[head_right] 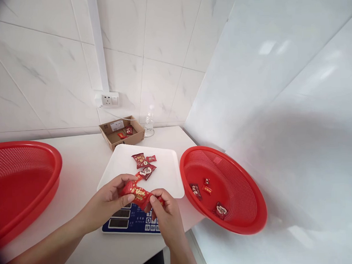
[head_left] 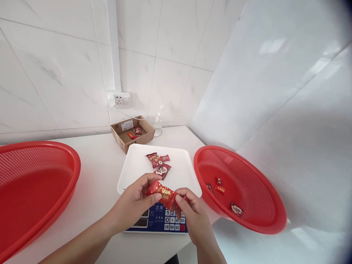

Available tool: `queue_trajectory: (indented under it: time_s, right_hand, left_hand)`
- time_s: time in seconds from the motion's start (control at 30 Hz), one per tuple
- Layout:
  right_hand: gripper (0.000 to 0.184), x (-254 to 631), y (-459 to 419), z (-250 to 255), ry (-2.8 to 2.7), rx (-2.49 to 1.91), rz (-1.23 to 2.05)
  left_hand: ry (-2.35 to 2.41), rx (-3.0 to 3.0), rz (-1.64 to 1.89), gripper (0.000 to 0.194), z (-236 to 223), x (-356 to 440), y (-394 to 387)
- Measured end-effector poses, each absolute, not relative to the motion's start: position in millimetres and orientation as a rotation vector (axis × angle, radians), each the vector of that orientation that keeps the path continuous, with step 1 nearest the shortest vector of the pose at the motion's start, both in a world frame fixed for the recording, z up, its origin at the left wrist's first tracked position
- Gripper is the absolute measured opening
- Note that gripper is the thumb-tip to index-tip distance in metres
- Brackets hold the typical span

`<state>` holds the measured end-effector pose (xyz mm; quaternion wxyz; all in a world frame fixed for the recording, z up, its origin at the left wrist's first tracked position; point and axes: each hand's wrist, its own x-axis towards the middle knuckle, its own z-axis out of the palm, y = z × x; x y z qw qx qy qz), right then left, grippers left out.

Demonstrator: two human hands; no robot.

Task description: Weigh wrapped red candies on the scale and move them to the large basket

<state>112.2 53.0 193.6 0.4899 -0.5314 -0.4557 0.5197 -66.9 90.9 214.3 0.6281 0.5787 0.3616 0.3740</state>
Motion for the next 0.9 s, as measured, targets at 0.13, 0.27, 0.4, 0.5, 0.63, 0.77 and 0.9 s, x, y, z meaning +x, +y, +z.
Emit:
queue_trajectory:
  time_s: [0.13, 0.27, 0.4, 0.5, 0.63, 0.77, 0.9]
  right_hand:
    - [0.039, 112, 53, 195, -1.137, -1.271, 1.274]
    - [0.041, 111, 53, 192, -1.183, -1.287, 1.283]
    - [0.037, 111, 54, 188, -1.202, -1.391, 1.220]
    - [0.036, 117, 58, 188, -1.203, -1.521, 1.067]
    - [0.035, 136, 74, 190, -1.220, -1.721, 0.631]
    - [0.037, 149, 91, 190, -1.326, -1.861, 0.380]
    - [0.039, 147, 99, 190, -1.499, -1.923, 0.367]
  left_hand:
    - [0.830, 1.305, 0.860, 0.029, 213, -68, 93]
    - [0.806, 1.278, 0.858, 0.027, 212, -67, 94]
    - [0.838, 1.312, 0.816, 0.030, 208, -66, 93]
    - [0.939, 1.424, 0.787, 0.029, 206, -68, 92]
    - [1.145, 1.583, 0.781, 0.023, 206, -75, 92]
    - [1.288, 1.785, 0.731, 0.026, 203, -81, 96]
    - [1.272, 2.177, 0.697, 0.031, 195, -82, 108]
